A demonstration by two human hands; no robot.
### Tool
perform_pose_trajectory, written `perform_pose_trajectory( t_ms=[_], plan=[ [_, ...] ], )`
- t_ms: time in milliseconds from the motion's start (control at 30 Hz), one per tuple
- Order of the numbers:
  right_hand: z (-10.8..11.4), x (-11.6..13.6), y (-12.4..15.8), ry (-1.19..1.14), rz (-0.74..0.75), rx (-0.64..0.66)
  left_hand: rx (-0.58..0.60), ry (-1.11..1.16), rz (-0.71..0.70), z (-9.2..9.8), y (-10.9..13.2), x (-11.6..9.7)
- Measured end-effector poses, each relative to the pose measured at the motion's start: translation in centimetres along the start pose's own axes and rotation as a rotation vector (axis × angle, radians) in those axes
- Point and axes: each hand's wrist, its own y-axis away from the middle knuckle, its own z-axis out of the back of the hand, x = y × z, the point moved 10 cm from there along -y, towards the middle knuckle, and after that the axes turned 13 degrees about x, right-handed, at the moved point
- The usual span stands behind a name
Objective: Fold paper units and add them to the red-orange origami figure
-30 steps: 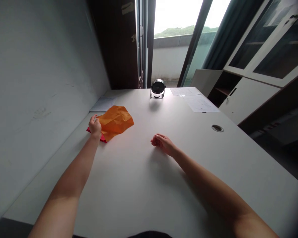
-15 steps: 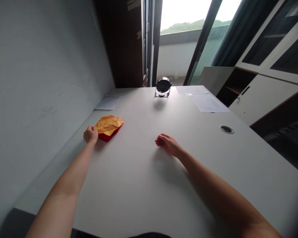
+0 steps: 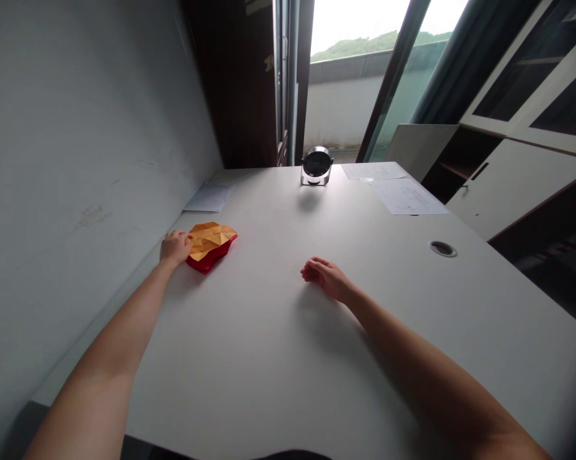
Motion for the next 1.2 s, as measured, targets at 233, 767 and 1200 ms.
perform_pose_trajectory(
  t_ms=[233, 767, 1200],
  plan=[
    [-0.1, 0.0, 0.1, 0.013, 0.003, 0.015, 0.222, -0.027, -0.345, -3.7, -4.1, -4.6],
    [0.0, -0.3, -0.1, 0.074, -0.015, 0.030, 0.305, -0.078, -0.212, -10.5, -1.0, -5.2],
    [3.0, 4.1, 2.0, 0.643, 0.305, -0.412, 0.186, -0.005, -0.198, -9.5, 1.5, -7.0]
  ],
)
